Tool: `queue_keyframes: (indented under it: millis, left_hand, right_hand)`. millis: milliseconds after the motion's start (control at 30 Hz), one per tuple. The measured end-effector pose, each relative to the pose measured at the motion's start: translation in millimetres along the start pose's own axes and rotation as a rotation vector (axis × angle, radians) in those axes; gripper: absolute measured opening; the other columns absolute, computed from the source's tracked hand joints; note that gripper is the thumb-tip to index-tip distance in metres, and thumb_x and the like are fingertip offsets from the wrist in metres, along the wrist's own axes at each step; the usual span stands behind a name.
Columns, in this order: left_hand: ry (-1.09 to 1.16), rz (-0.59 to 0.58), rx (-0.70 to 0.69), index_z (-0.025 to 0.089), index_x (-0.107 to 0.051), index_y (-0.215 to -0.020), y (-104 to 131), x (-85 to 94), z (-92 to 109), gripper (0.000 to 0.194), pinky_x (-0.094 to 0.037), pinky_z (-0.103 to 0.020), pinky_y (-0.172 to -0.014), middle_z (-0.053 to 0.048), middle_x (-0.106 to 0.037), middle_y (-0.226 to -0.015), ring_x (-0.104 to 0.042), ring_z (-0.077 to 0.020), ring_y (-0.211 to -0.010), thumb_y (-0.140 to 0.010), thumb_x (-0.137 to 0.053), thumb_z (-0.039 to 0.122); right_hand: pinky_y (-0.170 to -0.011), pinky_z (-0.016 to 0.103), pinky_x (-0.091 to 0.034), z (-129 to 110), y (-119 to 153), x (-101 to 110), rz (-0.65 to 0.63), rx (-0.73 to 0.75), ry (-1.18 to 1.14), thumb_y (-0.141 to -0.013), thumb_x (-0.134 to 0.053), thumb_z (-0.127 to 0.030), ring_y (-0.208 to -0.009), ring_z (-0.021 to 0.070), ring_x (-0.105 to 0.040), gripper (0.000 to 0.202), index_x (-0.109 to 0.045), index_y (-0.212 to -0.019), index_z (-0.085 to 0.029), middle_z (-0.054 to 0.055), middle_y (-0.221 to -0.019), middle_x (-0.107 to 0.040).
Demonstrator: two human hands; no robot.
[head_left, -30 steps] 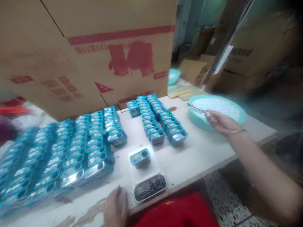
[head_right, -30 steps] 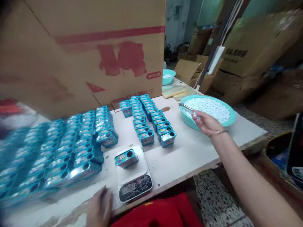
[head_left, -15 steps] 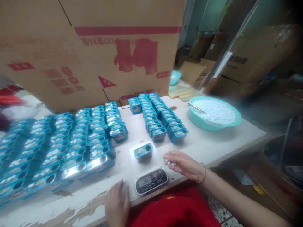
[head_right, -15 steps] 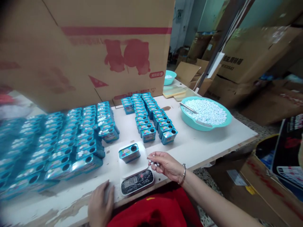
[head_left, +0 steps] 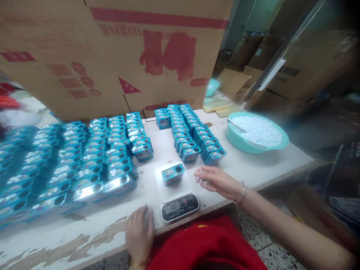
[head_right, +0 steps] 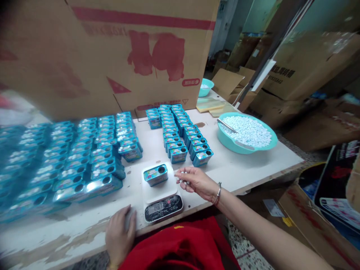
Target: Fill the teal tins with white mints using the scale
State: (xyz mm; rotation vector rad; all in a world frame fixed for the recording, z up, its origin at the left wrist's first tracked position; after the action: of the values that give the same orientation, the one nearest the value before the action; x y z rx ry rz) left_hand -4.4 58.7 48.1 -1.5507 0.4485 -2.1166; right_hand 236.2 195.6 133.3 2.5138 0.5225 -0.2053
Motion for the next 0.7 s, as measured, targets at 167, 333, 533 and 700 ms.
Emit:
queue_keyframes:
  millis: [167,333,533,700]
  left_hand:
    - [0.009,-0.009,0.012,0.015,-0.055,-0.104,0,-0.7,2,0.023,-0.044,-0.037,-0.082,-0.009,-0.064,-0.094,-0.056,-0.0236,-0.087,-0.086,-0.053,0.03]
    - [0.016,-0.023,0.045,0.016,-0.056,-0.103,1,-1.3,1,0.022,-0.043,-0.036,-0.082,-0.009,-0.064,-0.094,-0.056,-0.0227,-0.088,-0.085,-0.054,0.027]
    - [0.018,-0.025,0.053,0.016,-0.056,-0.103,1,-1.1,3,0.022,-0.043,-0.035,-0.082,-0.009,-0.064,-0.094,-0.056,-0.0217,-0.088,-0.084,-0.055,0.025]
    - [0.013,-0.031,0.056,0.015,-0.057,-0.102,1,-1.6,3,0.021,-0.043,-0.036,-0.084,-0.009,-0.065,-0.094,-0.056,-0.0217,-0.089,-0.083,-0.055,0.025]
  right_hand:
    - [-0.035,0.015,-0.021,-30,-14,-15,-0.097,0.097,0.081,-0.071,-0.072,-0.034,-0.044,0.0027,-0.044,0.027,-0.058,-0.079,-0.013,0.0,-0.067,-0.058]
    - [-0.035,0.014,-0.024,-41,-26,-21,-0.126,0.116,0.134,-0.073,-0.071,-0.032,-0.046,0.0029,-0.046,0.025,-0.059,-0.082,-0.012,0.001,-0.07,-0.06]
    - [-0.034,0.015,-0.025,-41,-34,-22,-0.159,0.129,0.207,-0.074,-0.07,-0.034,-0.045,0.003,-0.045,0.025,-0.059,-0.081,-0.012,0.002,-0.071,-0.061]
    - [-0.035,0.016,-0.029,-49,-38,-33,-0.188,0.174,0.33,-0.075,-0.069,-0.037,-0.042,0.0031,-0.043,0.027,-0.058,-0.079,-0.013,0.0,-0.062,-0.059]
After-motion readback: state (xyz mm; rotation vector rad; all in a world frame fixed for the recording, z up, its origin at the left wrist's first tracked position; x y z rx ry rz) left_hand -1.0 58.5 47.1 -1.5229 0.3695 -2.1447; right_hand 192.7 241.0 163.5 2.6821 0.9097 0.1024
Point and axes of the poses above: each hand's wrist, its own y-axis away from the middle knuckle, its own x-axis out of the back of the hand, z = x × y, the point moved 7 cm from there along -y, towards the middle knuckle
